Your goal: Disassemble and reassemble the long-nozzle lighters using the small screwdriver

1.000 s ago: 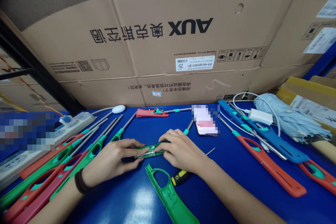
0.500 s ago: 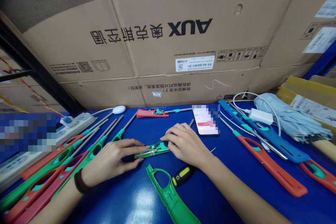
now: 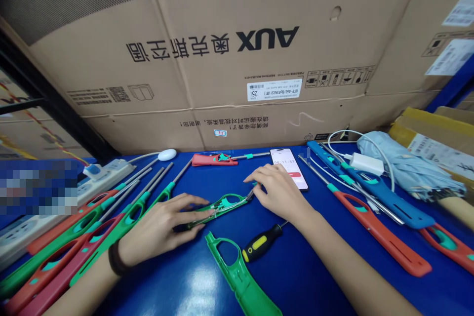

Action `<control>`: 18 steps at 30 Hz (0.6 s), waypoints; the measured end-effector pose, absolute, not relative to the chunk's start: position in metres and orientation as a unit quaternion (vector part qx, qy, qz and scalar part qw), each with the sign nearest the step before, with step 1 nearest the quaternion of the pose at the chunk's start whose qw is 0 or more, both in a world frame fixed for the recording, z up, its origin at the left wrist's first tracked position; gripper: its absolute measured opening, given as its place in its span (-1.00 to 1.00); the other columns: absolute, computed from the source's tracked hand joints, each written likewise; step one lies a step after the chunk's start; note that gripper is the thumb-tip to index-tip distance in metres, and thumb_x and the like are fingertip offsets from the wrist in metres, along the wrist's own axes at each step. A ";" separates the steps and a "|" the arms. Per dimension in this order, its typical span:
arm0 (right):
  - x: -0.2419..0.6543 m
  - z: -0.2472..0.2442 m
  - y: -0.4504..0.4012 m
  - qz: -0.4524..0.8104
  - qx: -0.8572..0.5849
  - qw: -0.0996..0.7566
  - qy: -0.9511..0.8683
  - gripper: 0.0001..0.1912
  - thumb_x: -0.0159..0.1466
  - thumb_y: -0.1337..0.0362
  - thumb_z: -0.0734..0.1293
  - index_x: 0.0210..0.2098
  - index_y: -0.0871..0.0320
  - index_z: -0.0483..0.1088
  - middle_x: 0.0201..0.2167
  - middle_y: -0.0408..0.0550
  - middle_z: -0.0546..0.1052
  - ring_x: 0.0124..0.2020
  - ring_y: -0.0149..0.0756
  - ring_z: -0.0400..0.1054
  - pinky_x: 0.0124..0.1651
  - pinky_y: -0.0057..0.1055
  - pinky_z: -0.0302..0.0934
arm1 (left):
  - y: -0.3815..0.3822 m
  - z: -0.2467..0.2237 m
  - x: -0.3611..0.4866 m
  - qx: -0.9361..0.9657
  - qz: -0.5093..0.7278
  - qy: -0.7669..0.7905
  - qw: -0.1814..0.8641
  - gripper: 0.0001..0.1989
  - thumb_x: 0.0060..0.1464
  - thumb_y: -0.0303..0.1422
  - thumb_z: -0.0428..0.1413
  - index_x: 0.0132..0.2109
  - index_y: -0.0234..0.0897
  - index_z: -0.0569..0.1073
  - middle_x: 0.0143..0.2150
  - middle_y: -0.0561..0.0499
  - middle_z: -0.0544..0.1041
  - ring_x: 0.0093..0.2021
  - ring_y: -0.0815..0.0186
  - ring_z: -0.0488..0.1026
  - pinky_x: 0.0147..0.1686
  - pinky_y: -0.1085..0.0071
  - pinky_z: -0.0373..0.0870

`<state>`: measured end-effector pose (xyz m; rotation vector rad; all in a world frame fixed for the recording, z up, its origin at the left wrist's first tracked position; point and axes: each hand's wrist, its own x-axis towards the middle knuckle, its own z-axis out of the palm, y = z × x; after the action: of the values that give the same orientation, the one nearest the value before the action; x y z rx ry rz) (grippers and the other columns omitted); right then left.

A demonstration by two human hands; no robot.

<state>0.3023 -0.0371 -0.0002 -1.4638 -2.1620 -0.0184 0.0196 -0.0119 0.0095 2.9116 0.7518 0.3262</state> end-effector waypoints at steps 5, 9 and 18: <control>0.300 0.000 -0.039 0.035 -0.541 0.224 -0.810 -0.74 0.19 0.38 0.25 -0.14 0.05 0.44 -0.15 -0.11 0.56 -0.06 -0.18 0.36 0.02 -0.12 0.12 | -0.004 0.012 0.012 0.952 0.104 0.282 0.052 -0.67 0.13 -0.39 0.05 0.03 0.00 0.46 -0.03 0.02 0.50 -0.15 0.30 0.51 -0.12 0.40 0.46; 0.299 -0.003 -0.038 0.042 -0.525 0.207 -0.824 -0.80 0.28 0.31 0.24 -0.14 0.05 0.45 -0.17 -0.08 0.54 -0.08 -0.19 0.34 -0.02 -0.17 0.14 | 0.001 0.016 0.006 0.945 0.090 0.310 0.060 -0.69 0.13 -0.38 0.06 0.00 0.01 0.49 -0.05 0.03 0.52 -0.18 0.30 0.53 -0.13 0.41 0.45; 0.289 -0.005 -0.038 0.050 -0.468 0.213 -0.856 -0.83 0.29 0.26 0.28 -0.16 0.07 0.47 -0.23 -0.08 0.53 -0.16 -0.23 0.34 -0.07 -0.27 0.13 | 0.011 0.025 -0.006 0.935 0.070 0.326 0.122 -0.75 0.16 -0.35 0.06 -0.06 -0.02 0.54 -0.05 0.05 0.55 -0.14 0.29 0.53 -0.11 0.42 0.42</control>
<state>0.2890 -0.0382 -0.0054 -1.2989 -2.3775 0.1395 -0.0063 0.0113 0.0254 2.7294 0.9504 0.2054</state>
